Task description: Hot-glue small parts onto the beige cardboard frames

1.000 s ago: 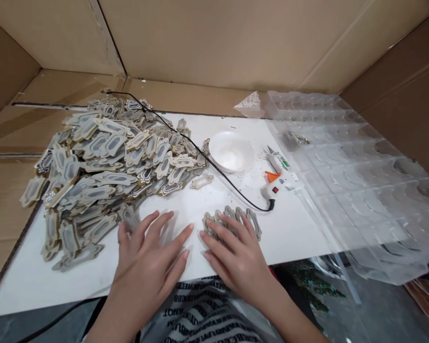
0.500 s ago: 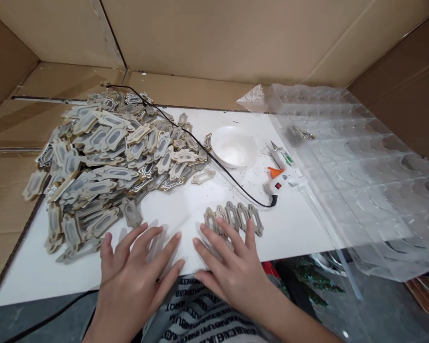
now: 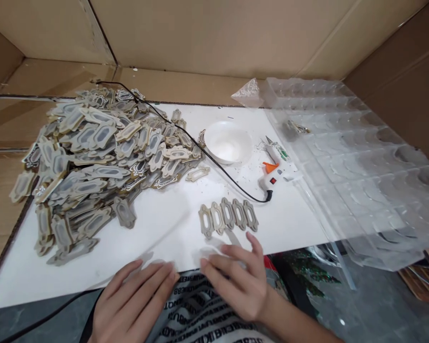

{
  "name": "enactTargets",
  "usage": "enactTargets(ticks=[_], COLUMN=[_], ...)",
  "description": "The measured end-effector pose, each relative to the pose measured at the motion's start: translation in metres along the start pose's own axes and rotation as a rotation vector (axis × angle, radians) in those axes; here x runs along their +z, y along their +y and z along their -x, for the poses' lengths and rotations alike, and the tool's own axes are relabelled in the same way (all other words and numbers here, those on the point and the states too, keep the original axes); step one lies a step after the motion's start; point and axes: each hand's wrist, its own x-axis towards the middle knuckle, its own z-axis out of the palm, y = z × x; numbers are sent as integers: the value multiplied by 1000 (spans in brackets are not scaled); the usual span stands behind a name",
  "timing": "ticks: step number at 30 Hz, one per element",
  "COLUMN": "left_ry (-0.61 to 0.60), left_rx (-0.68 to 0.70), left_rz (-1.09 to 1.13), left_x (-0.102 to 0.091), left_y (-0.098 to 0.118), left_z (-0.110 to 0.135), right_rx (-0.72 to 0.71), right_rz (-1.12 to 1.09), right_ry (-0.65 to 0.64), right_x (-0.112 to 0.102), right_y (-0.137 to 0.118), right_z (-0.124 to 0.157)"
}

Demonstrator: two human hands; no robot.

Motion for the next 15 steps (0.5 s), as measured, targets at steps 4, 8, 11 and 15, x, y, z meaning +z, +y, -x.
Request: enactTargets(ticks=[4,8,11,15], left_ry=[22,136,124,129], left_rx=[-60,77,176,214], left_rz=[-70,-164,-204,-202], left_x=[-9,-1,10,18], left_y=[7,9,4,0], left_z=[-20,-64,-94,-113], right_rx=[121,68,40,18], right_rz=[163,227,242,243], right_ry=[60,23,-14,-28], right_x=[-11,-11,-7,-4], right_y=[22,38,40,41], right_z=[-11,-21,-25,-26])
